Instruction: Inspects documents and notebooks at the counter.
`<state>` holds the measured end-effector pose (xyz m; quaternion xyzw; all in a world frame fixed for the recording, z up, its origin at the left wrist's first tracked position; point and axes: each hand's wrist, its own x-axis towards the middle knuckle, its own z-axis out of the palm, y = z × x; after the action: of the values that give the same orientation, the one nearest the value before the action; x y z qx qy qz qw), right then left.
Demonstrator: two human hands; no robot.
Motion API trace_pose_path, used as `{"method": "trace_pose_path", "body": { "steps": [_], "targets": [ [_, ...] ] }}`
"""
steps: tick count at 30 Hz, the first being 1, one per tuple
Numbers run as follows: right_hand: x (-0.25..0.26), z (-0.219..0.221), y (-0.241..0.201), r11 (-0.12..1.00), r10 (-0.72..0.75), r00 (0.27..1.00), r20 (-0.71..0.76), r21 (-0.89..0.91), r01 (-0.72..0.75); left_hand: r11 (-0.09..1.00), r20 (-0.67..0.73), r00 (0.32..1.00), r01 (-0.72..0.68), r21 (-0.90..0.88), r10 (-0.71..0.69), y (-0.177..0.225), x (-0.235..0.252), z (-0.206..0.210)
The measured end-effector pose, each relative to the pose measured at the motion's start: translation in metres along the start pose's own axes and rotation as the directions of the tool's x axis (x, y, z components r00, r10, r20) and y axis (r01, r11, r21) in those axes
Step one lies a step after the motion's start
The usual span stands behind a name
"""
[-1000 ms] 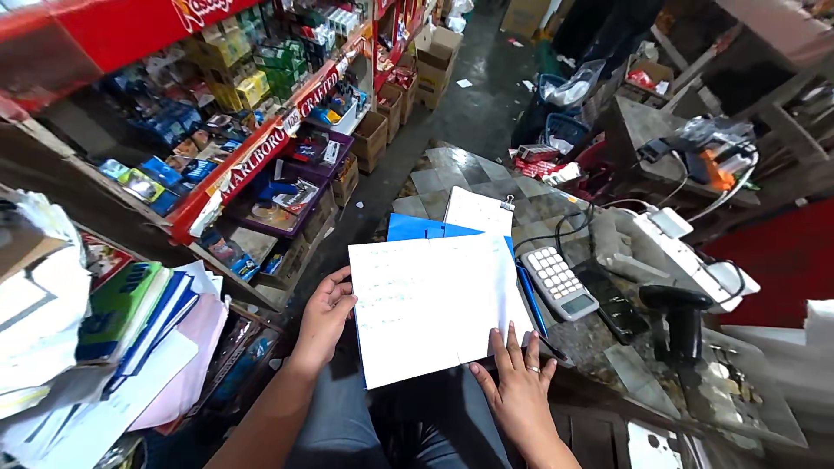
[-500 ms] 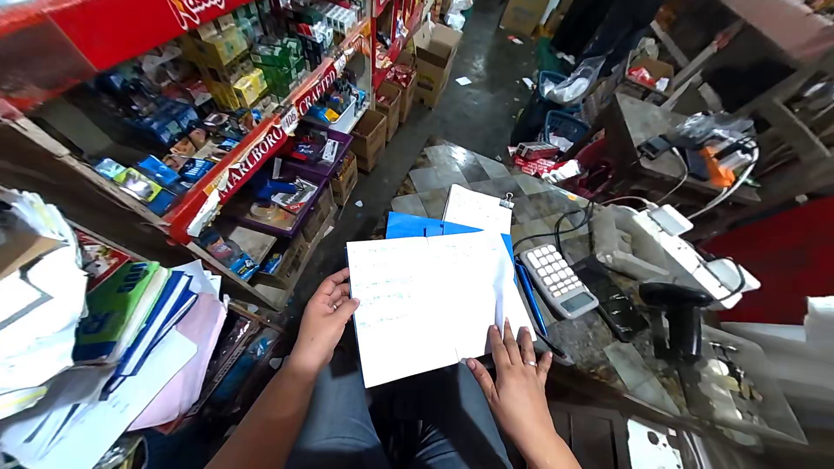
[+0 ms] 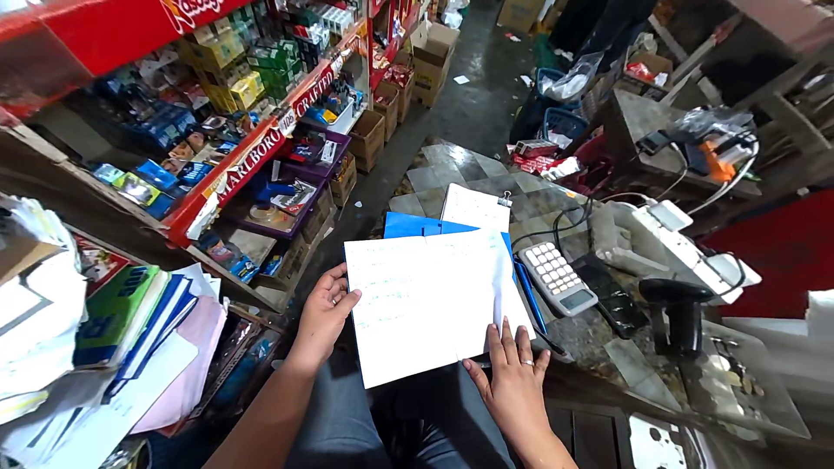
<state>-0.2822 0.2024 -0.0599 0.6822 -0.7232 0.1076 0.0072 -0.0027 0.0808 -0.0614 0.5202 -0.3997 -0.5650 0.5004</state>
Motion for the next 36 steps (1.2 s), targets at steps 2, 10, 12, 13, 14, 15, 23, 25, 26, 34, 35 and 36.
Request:
{"method": "trace_pose_path", "body": {
  "steps": [2,10,12,13,14,15,23,25,26,34,35,36],
  "targets": [
    [0.000,0.001,-0.001,1.000,-0.001,1.000,-0.008,-0.006,0.001,0.999,-0.002,0.999,-0.036,0.032,0.036,0.003,0.006,0.001],
    [0.000,-0.003,0.001,1.000,-0.017,1.000,0.019,-0.020,0.017,0.997,-0.011,0.997,-0.078,0.024,0.078,0.005,0.012,0.007],
    [0.001,-0.006,-0.002,0.999,-0.035,0.999,0.016,0.018,0.035,0.996,-0.003,0.996,-0.090,0.017,0.090,0.003,0.009,0.008],
    [0.002,-0.007,-0.005,0.998,-0.055,0.999,0.003,0.036,0.054,0.995,0.004,0.996,-0.094,0.022,0.094,0.003,0.007,0.008],
    [0.002,-0.008,-0.009,0.996,-0.075,0.997,-0.014,0.048,0.076,0.995,0.010,0.996,-0.092,0.031,0.091,0.003,0.005,0.008],
    [0.002,-0.008,-0.013,0.994,-0.089,0.996,-0.022,0.059,0.090,0.995,0.014,0.996,-0.090,0.036,0.089,0.003,0.004,0.008],
    [-0.001,-0.004,-0.025,0.943,-0.288,0.956,-0.055,0.160,0.293,0.989,0.009,0.998,-0.057,0.140,0.056,0.005,0.003,0.007],
    [-0.005,-0.004,-0.032,0.845,-0.490,0.871,-0.037,0.228,0.484,0.988,0.024,0.997,-0.072,0.138,0.070,-0.001,0.005,0.006],
    [-0.008,-0.003,-0.037,0.782,-0.582,0.813,-0.015,0.264,0.565,0.991,0.027,0.997,-0.072,0.117,0.069,-0.004,0.005,0.005],
    [-0.010,0.002,-0.018,0.705,-0.461,0.826,-0.325,0.431,0.563,0.999,0.035,0.999,-0.021,0.044,0.020,-0.004,0.001,0.010],
    [-0.007,-0.001,-0.011,0.802,-0.348,0.879,-0.327,0.382,0.460,0.999,0.036,0.999,-0.013,0.037,0.012,-0.004,0.001,0.009],
    [-0.005,-0.005,-0.004,0.887,-0.238,0.922,-0.304,0.317,0.334,1.000,0.036,0.999,-0.008,0.030,0.007,-0.004,0.001,0.009]
  ]
}}
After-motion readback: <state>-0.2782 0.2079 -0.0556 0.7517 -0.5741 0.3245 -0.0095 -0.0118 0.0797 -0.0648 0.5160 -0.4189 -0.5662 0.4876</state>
